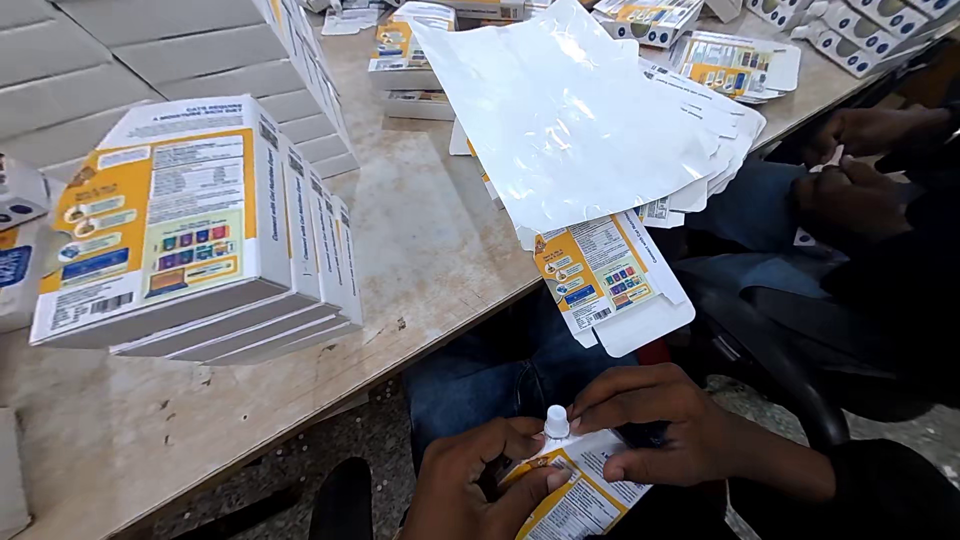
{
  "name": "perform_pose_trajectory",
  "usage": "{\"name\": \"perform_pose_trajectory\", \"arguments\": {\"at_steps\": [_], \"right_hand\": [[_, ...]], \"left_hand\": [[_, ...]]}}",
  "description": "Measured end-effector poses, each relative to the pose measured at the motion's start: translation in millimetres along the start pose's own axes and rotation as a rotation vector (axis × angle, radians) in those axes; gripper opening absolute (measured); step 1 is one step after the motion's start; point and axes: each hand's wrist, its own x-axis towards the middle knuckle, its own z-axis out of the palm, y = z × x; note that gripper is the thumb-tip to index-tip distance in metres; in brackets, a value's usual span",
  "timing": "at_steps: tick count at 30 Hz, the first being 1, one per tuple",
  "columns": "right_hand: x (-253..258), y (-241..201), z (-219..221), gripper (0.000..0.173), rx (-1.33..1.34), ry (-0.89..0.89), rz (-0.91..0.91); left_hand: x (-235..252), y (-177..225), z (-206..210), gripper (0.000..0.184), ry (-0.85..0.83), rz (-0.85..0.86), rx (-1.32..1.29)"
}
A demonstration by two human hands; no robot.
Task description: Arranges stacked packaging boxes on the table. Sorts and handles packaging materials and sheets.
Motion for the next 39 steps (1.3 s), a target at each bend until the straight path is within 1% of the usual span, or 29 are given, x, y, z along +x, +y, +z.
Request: {"name": "perform_pose_trajectory", "arguments": {"at_steps": [5, 9, 14, 17, 23, 30, 34, 39], "right_hand": [[-1, 2, 0, 0.029, -0.071, -0.009, -0.046], [-2, 2, 0, 0.029, -0.015, -0.019, 0.013], [-6, -1, 1, 0.023, 0.045, -0.003, 0.112], [-8, -2, 2, 0.020, 0.037, 0.009, 0.118], [-12, -1, 5, 0.018, -0.057, 0.024, 0.039], [-18, -5, 3, 0.023, -0.228, -0.017, -0.096], [-23, -1, 2, 0.031, -0.388, -0.094, -0.181], [-27, -1, -6, 0.036, -0.552, -0.234, -0.221]], "left_hand": [[1, -3, 0, 0.020, -0.003, -0.015, -0.022], [1, -3, 0, 0.018, -0.008, -0.011, -0.018], [1, -4, 2, 0.018, -0.025, -0.005, -0.014], [2, -3, 3, 0.017, -0.035, -0.013, -0.008], [3, -5, 4, 0.017, -0.048, -0.017, -0.006], [3, -7, 4, 0.018, -0.060, -0.029, 0.010], [4, -9, 4, 0.018, -0.050, -0.038, 0.023], [5, -9, 4, 0.018, -0.057, -0.048, 0.061]]}}
